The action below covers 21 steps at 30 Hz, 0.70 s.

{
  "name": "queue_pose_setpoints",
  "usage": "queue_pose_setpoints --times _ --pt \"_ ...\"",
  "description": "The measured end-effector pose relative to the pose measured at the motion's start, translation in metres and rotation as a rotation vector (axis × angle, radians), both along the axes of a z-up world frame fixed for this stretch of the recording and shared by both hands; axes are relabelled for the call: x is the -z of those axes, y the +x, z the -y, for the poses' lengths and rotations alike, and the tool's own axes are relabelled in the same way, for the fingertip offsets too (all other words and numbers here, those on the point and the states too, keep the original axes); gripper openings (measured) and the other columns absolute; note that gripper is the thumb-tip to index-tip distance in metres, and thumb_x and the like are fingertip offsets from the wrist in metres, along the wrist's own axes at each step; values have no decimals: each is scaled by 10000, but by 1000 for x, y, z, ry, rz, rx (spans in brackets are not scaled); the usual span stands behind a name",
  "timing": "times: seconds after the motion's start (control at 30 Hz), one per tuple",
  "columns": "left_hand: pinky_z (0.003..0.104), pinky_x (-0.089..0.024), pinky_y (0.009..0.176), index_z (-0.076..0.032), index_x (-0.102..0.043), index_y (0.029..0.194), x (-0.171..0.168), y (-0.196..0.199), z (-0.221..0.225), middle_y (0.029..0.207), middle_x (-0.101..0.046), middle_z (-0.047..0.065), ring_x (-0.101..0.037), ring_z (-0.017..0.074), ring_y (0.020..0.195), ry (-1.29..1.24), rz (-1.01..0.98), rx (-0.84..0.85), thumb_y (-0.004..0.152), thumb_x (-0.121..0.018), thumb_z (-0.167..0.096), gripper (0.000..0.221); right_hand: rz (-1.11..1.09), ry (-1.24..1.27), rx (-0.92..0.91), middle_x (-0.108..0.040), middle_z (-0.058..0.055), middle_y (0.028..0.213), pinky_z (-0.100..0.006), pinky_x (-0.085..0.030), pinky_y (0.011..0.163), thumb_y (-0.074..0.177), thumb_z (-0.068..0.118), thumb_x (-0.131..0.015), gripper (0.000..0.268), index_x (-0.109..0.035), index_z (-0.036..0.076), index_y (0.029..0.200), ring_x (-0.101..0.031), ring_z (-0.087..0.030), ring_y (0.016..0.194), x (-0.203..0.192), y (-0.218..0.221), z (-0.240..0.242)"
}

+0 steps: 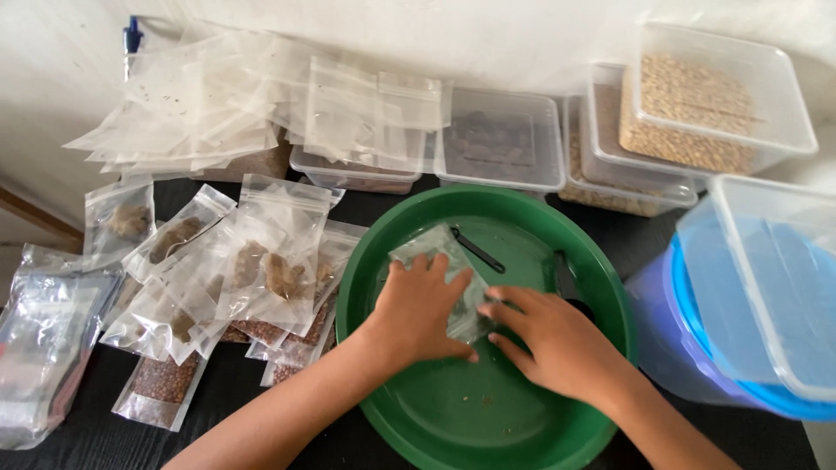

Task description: The person places dried food items from a container into small plastic bags, seals each bag, and then places the sealed bags into a larger plastic container.

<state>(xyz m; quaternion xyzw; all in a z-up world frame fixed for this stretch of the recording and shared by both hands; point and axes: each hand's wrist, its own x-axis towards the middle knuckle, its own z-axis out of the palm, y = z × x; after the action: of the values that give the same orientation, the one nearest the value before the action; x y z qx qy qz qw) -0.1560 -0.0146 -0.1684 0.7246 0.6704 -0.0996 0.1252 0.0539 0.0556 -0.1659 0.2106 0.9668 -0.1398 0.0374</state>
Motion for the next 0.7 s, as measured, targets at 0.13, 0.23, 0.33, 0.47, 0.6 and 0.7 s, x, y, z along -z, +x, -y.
queue_pose_setpoints --times 0.13,0.23,0.33,0.47,0.6,0.7 --pt "604 -476 926 -245 -339 1563 21 1 3 1581 -309 207 -459 435 1291 154 -109 109 701 -783 -799 1117 -255 7 -48 -721 -48 1184 -468 -554 904 943 234 -689 242 -748 130 1154 -680 -282 1089 2 5 5" --pt "594 -470 914 -223 -412 1496 26 -1 4 1524 -377 192 -464 416 1277 152 -90 157 758 -811 -617 927 -300 13 -47 -767 -33 1051 -439 -564 879 928 204 -702 203 -773 120 1098 -717 -253 973 5 9 2" --pt "590 -480 893 -178 -488 1418 32 -1 6 1440 -463 192 -466 411 1265 139 -51 165 803 -802 -552 784 -292 39 -50 -773 -8 1010 -431 -564 859 930 203 -699 189 -778 140 1090 -719 -228 942 5 13 1" --pt "610 -518 844 -157 -478 1420 36 -1 6 1435 -453 205 -449 419 1274 129 -26 149 782 -863 -567 851 -357 95 -64 -777 0 965 -400 -585 789 927 195 -713 157 -775 139 1060 -735 -205 900 9 15 -1" --pt "612 -526 821 -145 -471 1425 32 0 4 1384 -477 193 -470 417 1228 132 -15 150 776 -875 -550 865 -310 103 -87 -770 -2 938 -403 -574 752 939 185 -699 136 -764 128 1044 -725 -209 839 17 16 -4" --pt "666 -495 909 -140 -403 1502 29 0 2 1473 -403 210 -401 458 1317 37 7 139 845 -846 -517 877 -284 72 -90 -765 -1 943 -408 -571 776 943 189 -695 133 -764 136 1043 -721 -215 865 23 16 -5"
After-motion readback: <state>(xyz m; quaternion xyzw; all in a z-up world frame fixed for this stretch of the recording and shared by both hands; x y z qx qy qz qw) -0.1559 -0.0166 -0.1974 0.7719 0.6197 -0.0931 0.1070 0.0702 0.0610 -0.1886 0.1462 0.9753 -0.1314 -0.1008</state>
